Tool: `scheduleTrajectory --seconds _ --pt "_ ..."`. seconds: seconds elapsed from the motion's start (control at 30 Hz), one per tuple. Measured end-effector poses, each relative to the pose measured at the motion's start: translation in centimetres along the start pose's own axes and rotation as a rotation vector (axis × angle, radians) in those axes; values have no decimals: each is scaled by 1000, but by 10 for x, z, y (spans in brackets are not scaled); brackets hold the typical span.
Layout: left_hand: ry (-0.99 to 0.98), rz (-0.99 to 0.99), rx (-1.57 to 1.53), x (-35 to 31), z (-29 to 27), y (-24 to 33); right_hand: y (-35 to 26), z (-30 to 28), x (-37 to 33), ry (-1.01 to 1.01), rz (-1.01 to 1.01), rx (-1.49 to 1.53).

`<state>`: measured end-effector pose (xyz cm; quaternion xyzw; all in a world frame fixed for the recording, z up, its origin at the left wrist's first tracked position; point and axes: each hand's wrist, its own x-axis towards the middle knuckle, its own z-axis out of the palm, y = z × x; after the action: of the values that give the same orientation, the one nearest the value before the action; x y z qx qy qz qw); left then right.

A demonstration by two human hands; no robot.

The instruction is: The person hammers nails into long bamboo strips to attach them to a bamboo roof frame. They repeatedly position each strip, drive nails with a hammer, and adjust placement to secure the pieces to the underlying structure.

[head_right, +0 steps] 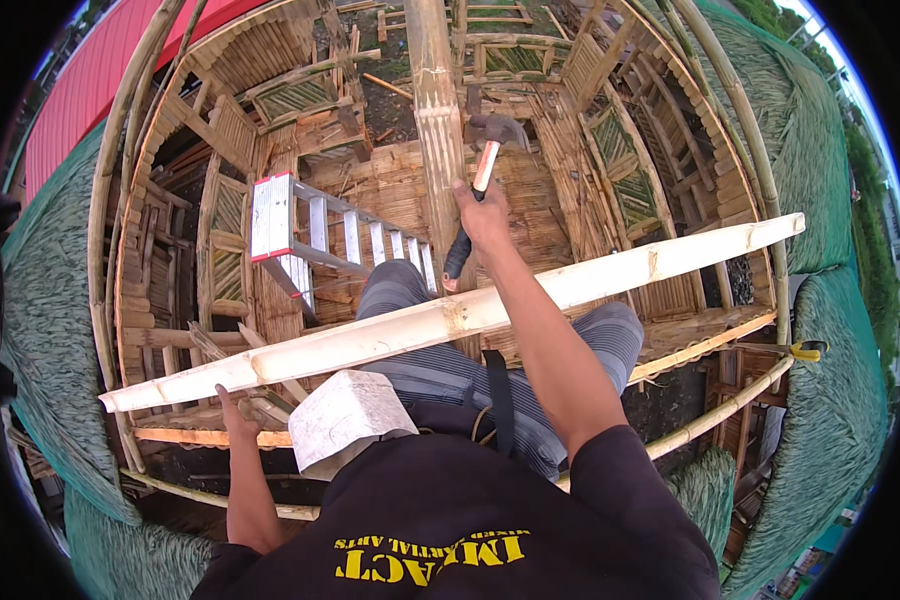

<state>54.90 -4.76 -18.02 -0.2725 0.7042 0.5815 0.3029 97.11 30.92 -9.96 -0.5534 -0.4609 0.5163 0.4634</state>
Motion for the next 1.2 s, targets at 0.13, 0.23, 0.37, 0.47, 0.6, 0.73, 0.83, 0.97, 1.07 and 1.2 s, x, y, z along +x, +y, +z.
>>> scheduleTrajectory --seconds 0.13,0.23,0.37,0.47,0.6,0.73,0.83,0.97,1.07,1.2 --pt "-455 40 -317 58 31 9 14 17 31 -90 43 29" --pt "-439 14 -279 57 53 34 16 10 37 -180 -34 256" --pt "-473 -5 -231 48 62 56 17 5 40 -193 93 144" --pt "-533 -51 -230 52 62 57 22 9 42 -176 -21 270" --pt "-495 -35 4 65 44 59 24 10 41 -164 160 244" --pt "-503 -79 550 74 8 84 17 7 35 -180 176 247" --pt "-480 -20 881 80 -3 99 11 9 31 -204 109 153" --pt "-338 -3 1276 78 4 105 11 14 28 -169 41 153" --pt "-204 117 1741 51 27 112 12 18 26 -96 -47 201" --pt "-493 572 2295 -43 123 117 7 19 27 -37 82 34"
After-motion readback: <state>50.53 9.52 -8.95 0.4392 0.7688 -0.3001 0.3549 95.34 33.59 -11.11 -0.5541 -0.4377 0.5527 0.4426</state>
